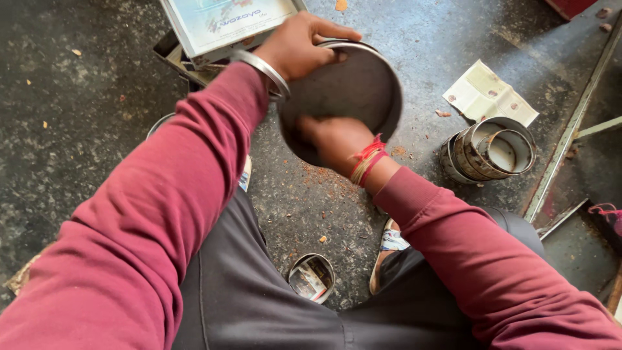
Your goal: The person sits on the floor and scrubs the interior and exterior of several round metal containers using a small abrasive pad. They repeatedly dip the pad into a small rectangular tin containing a cleaning paste, then rub the surfaces of the containers, occasionally shaking them to dislodge debris.
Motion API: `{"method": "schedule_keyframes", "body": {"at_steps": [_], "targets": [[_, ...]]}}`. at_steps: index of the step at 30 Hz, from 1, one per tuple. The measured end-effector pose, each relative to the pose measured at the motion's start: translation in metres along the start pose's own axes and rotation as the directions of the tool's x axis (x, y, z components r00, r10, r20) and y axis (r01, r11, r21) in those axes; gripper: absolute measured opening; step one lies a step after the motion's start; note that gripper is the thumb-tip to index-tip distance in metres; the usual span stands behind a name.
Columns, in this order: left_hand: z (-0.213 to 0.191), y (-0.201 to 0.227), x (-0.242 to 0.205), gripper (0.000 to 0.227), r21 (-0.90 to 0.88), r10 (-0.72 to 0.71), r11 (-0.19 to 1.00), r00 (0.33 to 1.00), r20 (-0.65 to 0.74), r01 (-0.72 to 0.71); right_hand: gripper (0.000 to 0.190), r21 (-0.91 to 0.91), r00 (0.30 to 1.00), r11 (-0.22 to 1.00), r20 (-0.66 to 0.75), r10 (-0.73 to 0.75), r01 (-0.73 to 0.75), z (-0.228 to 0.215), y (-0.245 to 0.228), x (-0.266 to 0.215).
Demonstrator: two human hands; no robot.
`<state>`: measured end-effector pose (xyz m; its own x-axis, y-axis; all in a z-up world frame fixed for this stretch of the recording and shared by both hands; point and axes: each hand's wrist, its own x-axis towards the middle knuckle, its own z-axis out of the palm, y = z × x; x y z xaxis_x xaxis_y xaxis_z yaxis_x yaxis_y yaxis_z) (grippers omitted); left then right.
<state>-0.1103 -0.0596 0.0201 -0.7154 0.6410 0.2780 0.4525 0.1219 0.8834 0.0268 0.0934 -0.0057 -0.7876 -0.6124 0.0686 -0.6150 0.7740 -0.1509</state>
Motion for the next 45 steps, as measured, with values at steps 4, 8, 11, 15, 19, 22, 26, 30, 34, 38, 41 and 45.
{"method": "schedule_keyframes", "body": {"at_steps": [4,8,11,15,19,22,26,30,34,38,41,45], "targets": [[-0.017,-0.002,-0.013,0.034,0.283,-0.186,0.941,0.982,-0.025,0.186,0.025,-0.211,0.932,0.918,0.216,-0.291,0.336,0.002,-0.001,-0.002],[-0.02,0.0,-0.019,0.036,0.337,-0.19,0.923,0.982,-0.023,0.186,0.03,-0.21,0.921,0.917,-0.124,-0.368,0.339,-0.025,0.014,-0.012],[-0.021,-0.003,-0.016,0.038,0.177,-0.442,0.875,0.893,-0.086,0.451,0.028,-0.179,0.965,0.964,-0.141,-0.222,0.195,-0.032,0.022,-0.013],[-0.022,-0.011,-0.012,0.044,-0.014,-0.336,0.94,0.912,-0.237,0.342,0.023,0.507,0.966,0.854,-0.142,0.217,-0.117,-0.006,0.003,-0.004],[-0.013,-0.026,-0.007,0.054,-0.079,-0.384,0.92,0.842,-0.38,0.384,0.026,0.997,0.88,-0.038,-0.046,0.473,0.073,0.003,0.006,-0.002],[-0.015,-0.025,-0.005,0.053,-0.13,-0.471,0.882,0.829,-0.301,0.454,0.029,0.973,0.895,0.231,-0.104,0.435,0.0,-0.021,0.045,-0.01],[-0.014,-0.01,-0.009,0.05,-0.202,-0.561,0.821,0.82,-0.115,0.533,0.026,0.904,0.858,0.363,-0.36,0.367,0.225,-0.053,0.103,-0.032],[-0.018,0.011,-0.012,0.045,0.003,-0.581,0.813,0.812,-0.057,0.582,0.008,0.713,0.744,0.658,-0.572,0.345,0.243,-0.079,0.137,-0.054],[-0.024,0.016,-0.019,0.037,0.024,-0.605,0.796,0.796,0.004,0.604,0.007,0.526,0.811,0.848,-0.521,0.267,0.059,-0.086,0.132,-0.059],[-0.027,0.004,-0.017,0.033,-0.035,-0.585,0.81,0.811,0.023,0.586,0.012,0.463,0.933,0.884,-0.341,0.117,0.059,-0.087,0.102,-0.062],[-0.032,-0.018,-0.012,0.034,0.028,-0.567,0.821,0.821,-0.071,0.57,0.012,0.529,0.956,0.848,-0.233,0.175,-0.026,-0.093,0.086,-0.058],[-0.057,-0.05,-0.015,0.03,-0.225,-0.423,0.895,0.894,-0.15,0.385,0.012,0.548,0.95,0.833,-0.295,0.107,0.077,-0.101,0.072,-0.057]]}}
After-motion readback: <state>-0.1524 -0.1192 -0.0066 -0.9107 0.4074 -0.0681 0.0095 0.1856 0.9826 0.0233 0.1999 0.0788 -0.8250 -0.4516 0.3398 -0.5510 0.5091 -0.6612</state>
